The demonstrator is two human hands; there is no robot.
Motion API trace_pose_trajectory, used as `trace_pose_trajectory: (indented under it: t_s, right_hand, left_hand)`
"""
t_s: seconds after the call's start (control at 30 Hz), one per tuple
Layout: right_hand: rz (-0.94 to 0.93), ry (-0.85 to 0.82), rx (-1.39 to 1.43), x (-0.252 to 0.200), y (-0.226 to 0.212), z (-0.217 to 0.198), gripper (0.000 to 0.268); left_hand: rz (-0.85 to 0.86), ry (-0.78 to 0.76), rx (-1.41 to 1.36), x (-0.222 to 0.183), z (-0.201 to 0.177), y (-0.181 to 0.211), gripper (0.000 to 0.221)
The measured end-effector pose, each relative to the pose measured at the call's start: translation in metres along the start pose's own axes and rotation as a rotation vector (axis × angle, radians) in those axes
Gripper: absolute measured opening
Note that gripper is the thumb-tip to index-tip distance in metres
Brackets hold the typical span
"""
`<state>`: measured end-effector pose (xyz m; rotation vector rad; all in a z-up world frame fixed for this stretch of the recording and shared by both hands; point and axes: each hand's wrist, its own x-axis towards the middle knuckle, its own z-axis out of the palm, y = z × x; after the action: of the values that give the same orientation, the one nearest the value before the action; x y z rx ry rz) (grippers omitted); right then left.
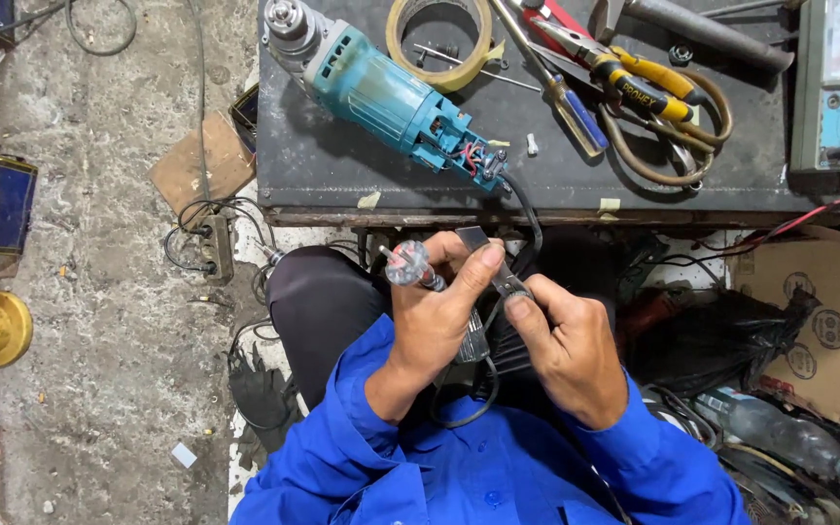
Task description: Inspecting and repairing the internal switch mechanism and wiring of an angle grinder at a workbench.
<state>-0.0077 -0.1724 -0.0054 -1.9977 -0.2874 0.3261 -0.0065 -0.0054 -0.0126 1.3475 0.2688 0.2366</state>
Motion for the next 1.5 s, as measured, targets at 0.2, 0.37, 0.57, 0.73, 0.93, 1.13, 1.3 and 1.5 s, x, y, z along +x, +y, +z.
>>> trace_pose_trajectory:
  t_s: [0.2,0.37,0.57,0.73,0.93,1.13,1.3,1.5]
  right_hand:
    - [0.036,0.111,-0.018,0.003,0.002,0.007,0.048]
    - [0.0,0.118,-0.024,0.005,-0.001,0.006,0.042]
    - [-0.023,0.081,-0.04,0.002,-0.016,0.001,0.036]
    - [-0.021,0.054,-0.044,0.001,-0.02,-0.007,0.028]
    - [-0.333,0.232,-0.06,-0.001,-0.015,-0.003,0.038]
    - [-0.531,0.297,-0.068,0.002,-0.012,-0.002,0.025]
    - [-0.515,0.351,-0.062,0.002,0.002,-0.002,0.027]
    - [-0.643,0.25,-0.028,0.007,-0.016,-0.008,0.021]
  left_hand:
    - [0.027,0.028,-0.035,-0.004,0.007,-0.005,0.015]
    - [0.037,0.033,-0.073,-0.007,0.014,0.008,0.014]
    - [0.125,0.008,-0.033,-0.004,0.016,0.002,0.017]
    - [0.123,-0.007,-0.027,-0.005,0.017,0.005,0.021]
    - [0.119,0.044,0.037,0.004,0.009,0.007,0.024]
    - [0.108,0.043,0.007,0.005,0.01,0.016,0.024]
    - [0.088,0.021,-0.018,0.005,0.009,0.02,0.023]
    - [0.068,0.019,-0.032,0.006,0.006,0.019,0.023]
